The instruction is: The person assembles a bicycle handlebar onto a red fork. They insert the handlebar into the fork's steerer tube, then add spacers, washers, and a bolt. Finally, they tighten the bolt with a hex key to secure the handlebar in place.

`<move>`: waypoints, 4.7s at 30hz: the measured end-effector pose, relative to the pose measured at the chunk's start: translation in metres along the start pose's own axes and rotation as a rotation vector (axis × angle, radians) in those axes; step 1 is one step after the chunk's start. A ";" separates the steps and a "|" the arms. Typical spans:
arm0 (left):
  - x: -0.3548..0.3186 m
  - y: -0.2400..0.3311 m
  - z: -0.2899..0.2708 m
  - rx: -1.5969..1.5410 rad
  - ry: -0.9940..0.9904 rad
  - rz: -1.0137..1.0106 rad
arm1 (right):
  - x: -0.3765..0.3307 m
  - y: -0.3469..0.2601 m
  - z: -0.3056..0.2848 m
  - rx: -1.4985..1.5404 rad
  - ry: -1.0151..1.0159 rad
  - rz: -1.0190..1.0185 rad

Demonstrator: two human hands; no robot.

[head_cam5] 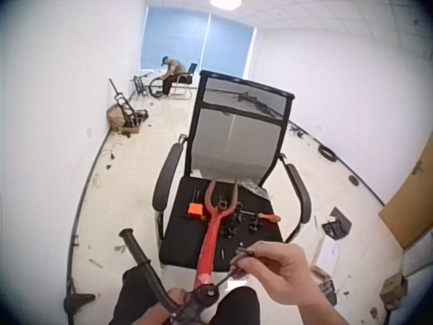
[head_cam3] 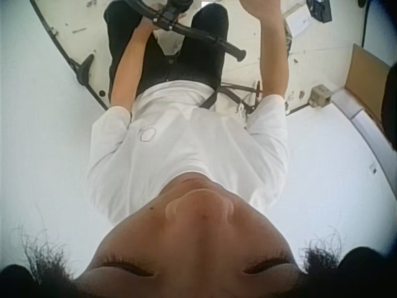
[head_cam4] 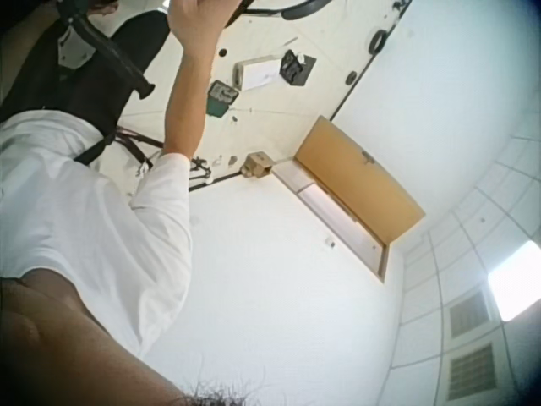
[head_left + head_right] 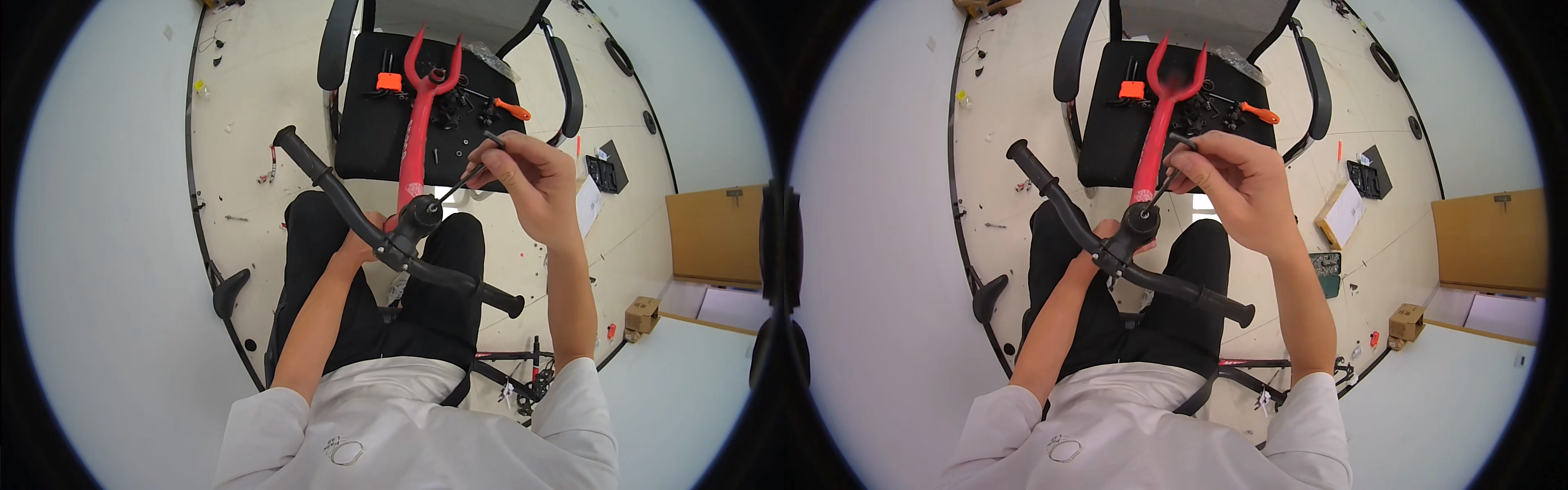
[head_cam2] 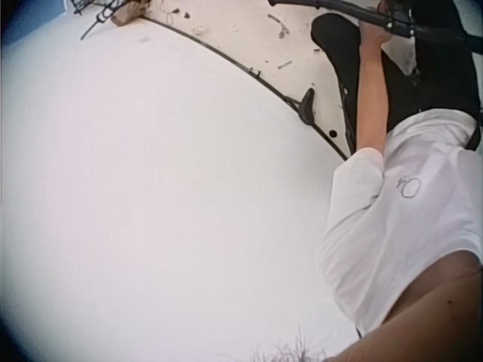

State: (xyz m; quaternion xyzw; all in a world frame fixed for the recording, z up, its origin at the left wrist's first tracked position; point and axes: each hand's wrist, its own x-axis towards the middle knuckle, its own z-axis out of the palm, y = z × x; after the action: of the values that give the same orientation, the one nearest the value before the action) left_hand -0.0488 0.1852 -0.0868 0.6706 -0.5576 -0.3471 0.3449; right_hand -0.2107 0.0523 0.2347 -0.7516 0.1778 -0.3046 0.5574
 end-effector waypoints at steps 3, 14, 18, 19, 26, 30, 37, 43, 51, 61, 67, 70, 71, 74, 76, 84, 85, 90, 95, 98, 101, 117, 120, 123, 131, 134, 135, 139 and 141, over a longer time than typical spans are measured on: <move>-0.002 -0.001 -0.002 -0.005 0.006 -0.006 | -0.002 -0.003 0.004 -0.008 -0.017 0.031; -0.001 -0.009 0.000 -0.011 -0.019 -0.042 | -0.008 0.002 0.024 -0.218 -0.079 -0.007; 0.002 -0.019 0.000 -0.016 -0.034 -0.065 | -0.005 0.002 0.017 0.044 0.035 0.034; 0.003 -0.023 -0.002 -0.014 -0.032 -0.076 | -0.001 0.010 0.010 0.153 0.090 0.073; -0.001 -0.031 0.003 -0.064 -0.080 -0.092 | 0.018 0.202 -0.089 -0.584 0.267 0.526; -0.007 0.054 -0.039 -0.194 -0.057 -0.226 | 0.037 0.245 -0.099 -1.021 0.190 0.467; -0.001 0.091 -0.066 -0.143 -0.101 -0.219 | 0.125 0.306 -0.112 -1.312 0.033 0.372; -0.005 0.079 -0.058 -0.090 -0.080 -0.132 | 0.133 0.313 -0.101 -1.293 0.097 0.525; -0.003 0.072 -0.054 -0.060 -0.095 -0.125 | 0.062 0.193 -0.120 -0.532 0.179 0.524; 0.001 0.053 -0.030 -0.037 -0.073 -0.124 | -0.018 0.012 -0.002 -0.071 -0.036 0.295; 0.001 0.038 -0.011 -0.023 0.064 0.027 | -0.017 -0.004 0.012 -0.151 -0.031 0.222; 0.001 0.049 -0.018 0.020 0.055 0.050 | -0.013 -0.004 0.020 -0.231 -0.049 0.145; -0.002 0.056 -0.024 0.005 0.052 0.041 | -0.011 -0.002 0.022 -0.261 -0.065 0.115; -0.006 0.075 -0.037 0.003 0.049 0.036 | -0.009 -0.006 0.027 -0.428 -0.098 0.032; -0.005 0.072 -0.035 0.024 0.091 0.076 | -0.008 -0.007 0.027 -0.511 -0.138 -0.050; -0.008 0.080 -0.048 -0.082 0.002 -0.002 | -0.013 -0.017 0.027 -0.708 -0.262 -0.152; -0.008 0.079 -0.049 -0.082 0.007 0.006 | -0.013 -0.016 0.027 -0.705 -0.266 -0.161; -0.007 0.073 -0.044 -0.059 0.045 0.030 | -0.012 -0.013 0.026 -0.680 -0.278 -0.162; -0.006 0.081 -0.051 -0.046 -0.027 -0.026 | -0.014 -0.014 0.026 -0.600 -0.263 -0.076; -0.008 0.081 -0.052 -0.050 -0.008 0.003 | -0.020 -0.017 0.031 -0.453 -0.210 -0.020; -0.009 0.086 -0.054 -0.082 0.011 0.018 | -0.026 -0.024 0.043 -0.493 -0.155 0.038; -0.004 0.077 -0.041 -0.055 -0.013 -0.093 | 0.025 0.029 -0.045 -0.645 -0.193 0.332; -0.004 0.075 -0.040 0.022 0.017 -0.025 | 0.064 0.042 -0.024 -0.671 -0.227 0.239; -0.005 0.077 -0.041 0.052 0.055 0.035 | 0.088 0.037 0.011 -0.639 -0.292 0.216; -0.007 0.061 -0.039 -0.224 -0.029 0.061 | 0.045 -0.024 0.054 -0.401 -0.744 0.129; -0.008 0.072 -0.049 -0.025 -0.072 0.022 | 0.006 -0.037 0.043 -0.687 -0.697 -0.144; -0.009 0.076 -0.051 -0.021 -0.045 -0.018 | 0.000 -0.040 0.038 -0.712 -0.608 -0.069; -0.010 0.080 -0.052 -0.059 -0.031 -0.104 | -0.006 -0.034 -0.005 -0.841 -0.390 0.224; -0.004 0.076 -0.041 -0.032 -0.003 -0.059 | 0.007 -0.015 -0.036 -0.975 -0.378 0.102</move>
State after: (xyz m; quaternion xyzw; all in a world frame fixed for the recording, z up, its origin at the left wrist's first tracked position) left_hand -0.0526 0.1820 -0.0006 0.6805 -0.5326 -0.3669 0.3443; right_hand -0.2299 0.0268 0.2581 -0.9560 0.2317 -0.0180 0.1793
